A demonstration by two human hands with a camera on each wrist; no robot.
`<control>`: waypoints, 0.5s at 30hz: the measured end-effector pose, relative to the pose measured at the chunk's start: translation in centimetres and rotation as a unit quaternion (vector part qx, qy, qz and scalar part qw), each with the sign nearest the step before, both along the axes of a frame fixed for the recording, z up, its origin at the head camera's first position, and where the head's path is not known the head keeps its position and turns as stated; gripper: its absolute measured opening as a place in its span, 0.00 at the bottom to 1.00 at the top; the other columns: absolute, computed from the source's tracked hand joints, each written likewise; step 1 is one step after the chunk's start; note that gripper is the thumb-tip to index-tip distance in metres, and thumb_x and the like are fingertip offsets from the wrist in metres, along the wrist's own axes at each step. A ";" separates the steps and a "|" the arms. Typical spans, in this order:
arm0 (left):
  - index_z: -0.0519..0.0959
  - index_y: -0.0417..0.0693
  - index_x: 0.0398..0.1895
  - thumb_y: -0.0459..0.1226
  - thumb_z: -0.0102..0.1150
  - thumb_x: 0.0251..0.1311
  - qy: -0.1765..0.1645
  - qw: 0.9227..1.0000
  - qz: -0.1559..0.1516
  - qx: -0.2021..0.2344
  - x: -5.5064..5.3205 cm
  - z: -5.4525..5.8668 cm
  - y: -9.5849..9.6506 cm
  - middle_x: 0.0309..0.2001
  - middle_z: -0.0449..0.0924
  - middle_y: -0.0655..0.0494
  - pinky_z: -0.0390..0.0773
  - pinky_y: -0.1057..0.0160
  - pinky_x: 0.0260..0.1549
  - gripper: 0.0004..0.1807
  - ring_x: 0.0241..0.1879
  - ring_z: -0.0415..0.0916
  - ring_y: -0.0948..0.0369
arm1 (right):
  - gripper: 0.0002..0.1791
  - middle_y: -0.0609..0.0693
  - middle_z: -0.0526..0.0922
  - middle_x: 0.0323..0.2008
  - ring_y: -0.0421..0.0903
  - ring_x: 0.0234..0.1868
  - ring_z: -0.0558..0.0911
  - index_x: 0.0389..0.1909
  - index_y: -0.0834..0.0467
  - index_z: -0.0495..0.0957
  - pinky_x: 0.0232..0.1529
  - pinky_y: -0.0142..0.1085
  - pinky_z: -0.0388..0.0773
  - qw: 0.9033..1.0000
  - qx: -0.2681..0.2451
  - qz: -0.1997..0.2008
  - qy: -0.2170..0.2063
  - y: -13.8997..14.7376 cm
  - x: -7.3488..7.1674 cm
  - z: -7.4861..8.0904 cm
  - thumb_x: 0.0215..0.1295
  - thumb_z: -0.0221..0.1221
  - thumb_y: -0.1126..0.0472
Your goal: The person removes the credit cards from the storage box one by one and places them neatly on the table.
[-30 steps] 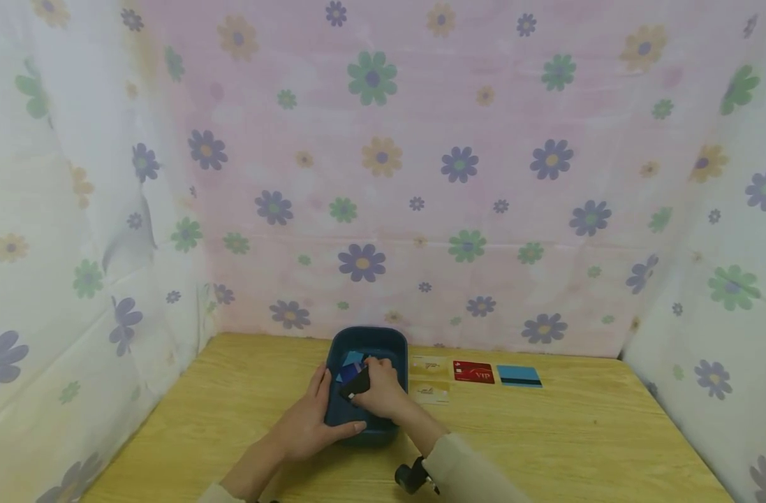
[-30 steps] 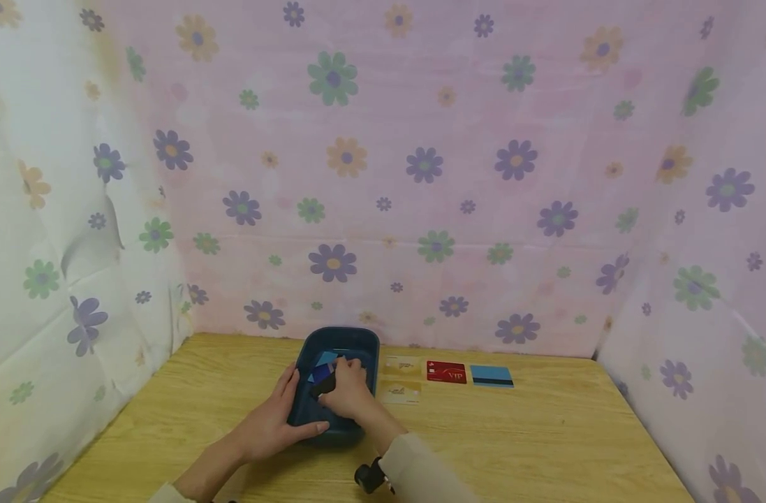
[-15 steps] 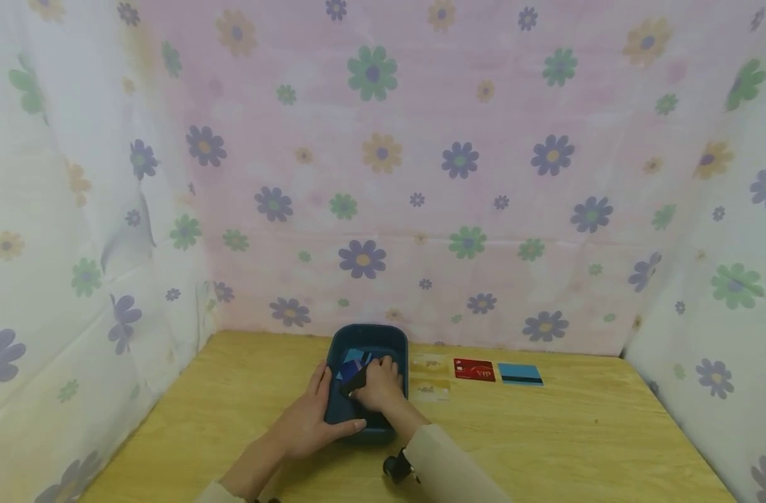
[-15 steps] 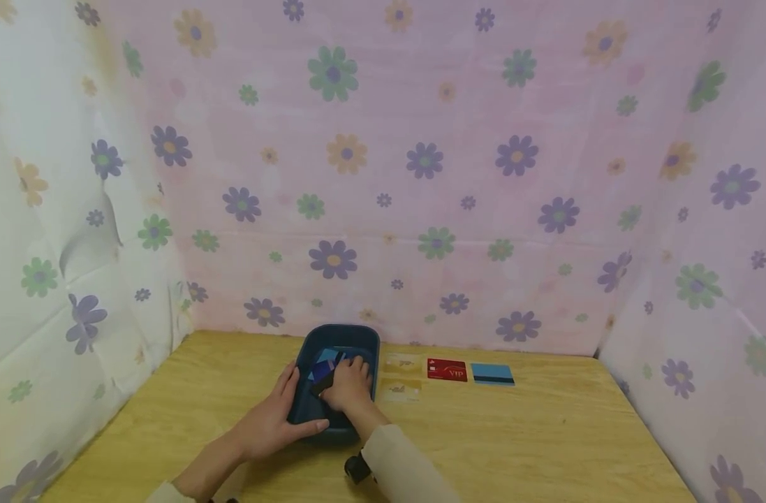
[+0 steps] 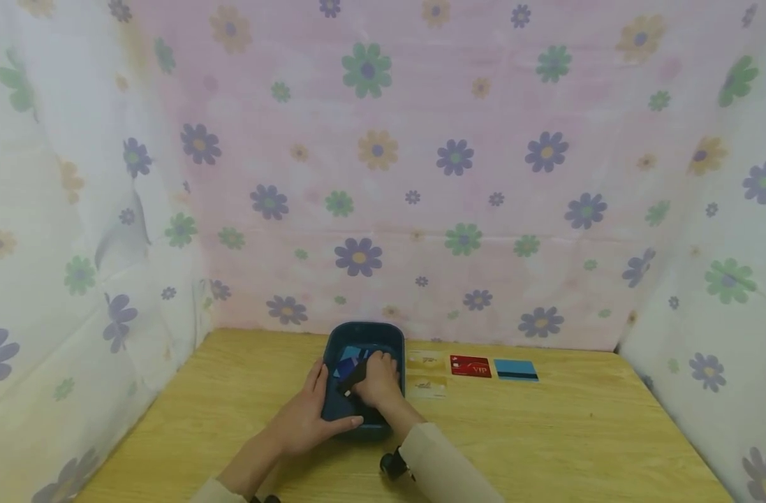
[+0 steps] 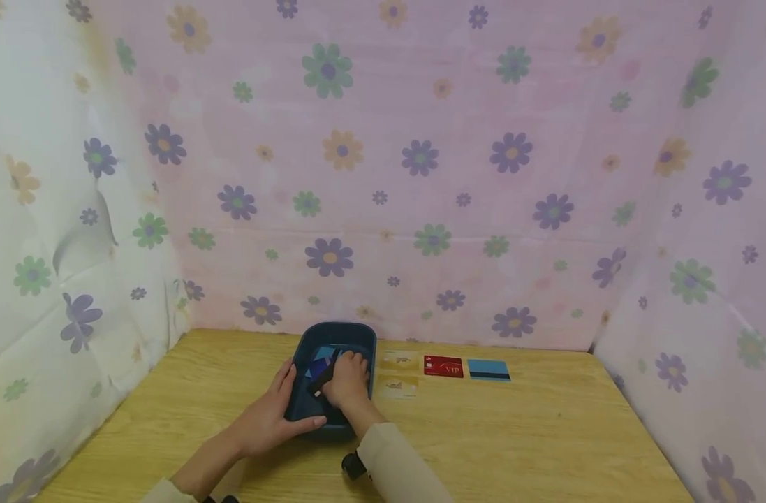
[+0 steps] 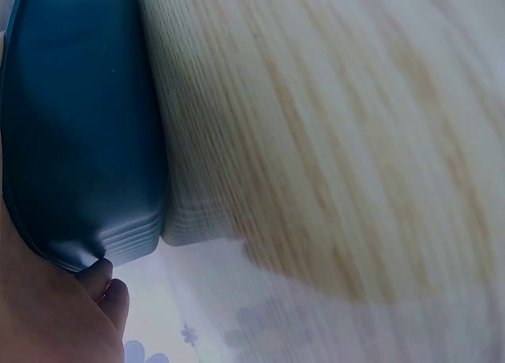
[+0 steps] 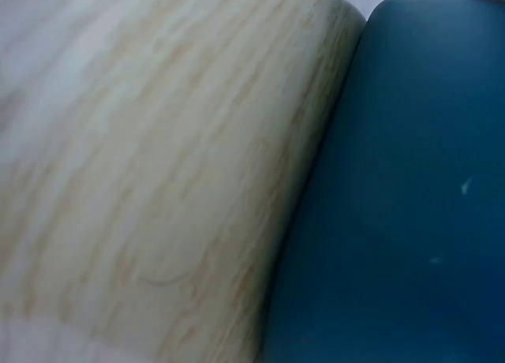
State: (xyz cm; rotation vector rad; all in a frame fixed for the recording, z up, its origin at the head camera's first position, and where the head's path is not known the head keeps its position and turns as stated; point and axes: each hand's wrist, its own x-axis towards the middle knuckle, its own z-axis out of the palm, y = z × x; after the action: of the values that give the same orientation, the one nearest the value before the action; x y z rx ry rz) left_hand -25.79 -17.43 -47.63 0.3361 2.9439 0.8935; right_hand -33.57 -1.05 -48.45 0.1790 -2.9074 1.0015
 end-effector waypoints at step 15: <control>0.43 0.36 0.82 0.72 0.61 0.55 -0.013 1.000 0.003 0.012 -0.4 -0.4 -0.1 0.83 0.30 0.44 0.72 0.39 0.62 0.68 0.72 0.64 0.39 | 0.39 0.68 0.77 0.57 0.62 0.56 0.77 0.69 0.67 0.70 0.57 0.58 0.75 0.994 -0.095 0.049 0.012 0.3 0.2 0.3 0.50 0.64 0.72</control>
State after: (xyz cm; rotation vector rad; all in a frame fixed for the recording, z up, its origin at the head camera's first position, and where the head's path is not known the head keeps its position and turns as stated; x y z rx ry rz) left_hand -26.24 -17.53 -48.00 0.3133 2.9151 0.9261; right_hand -33.34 -0.72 -48.19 0.3229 -2.7847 1.2748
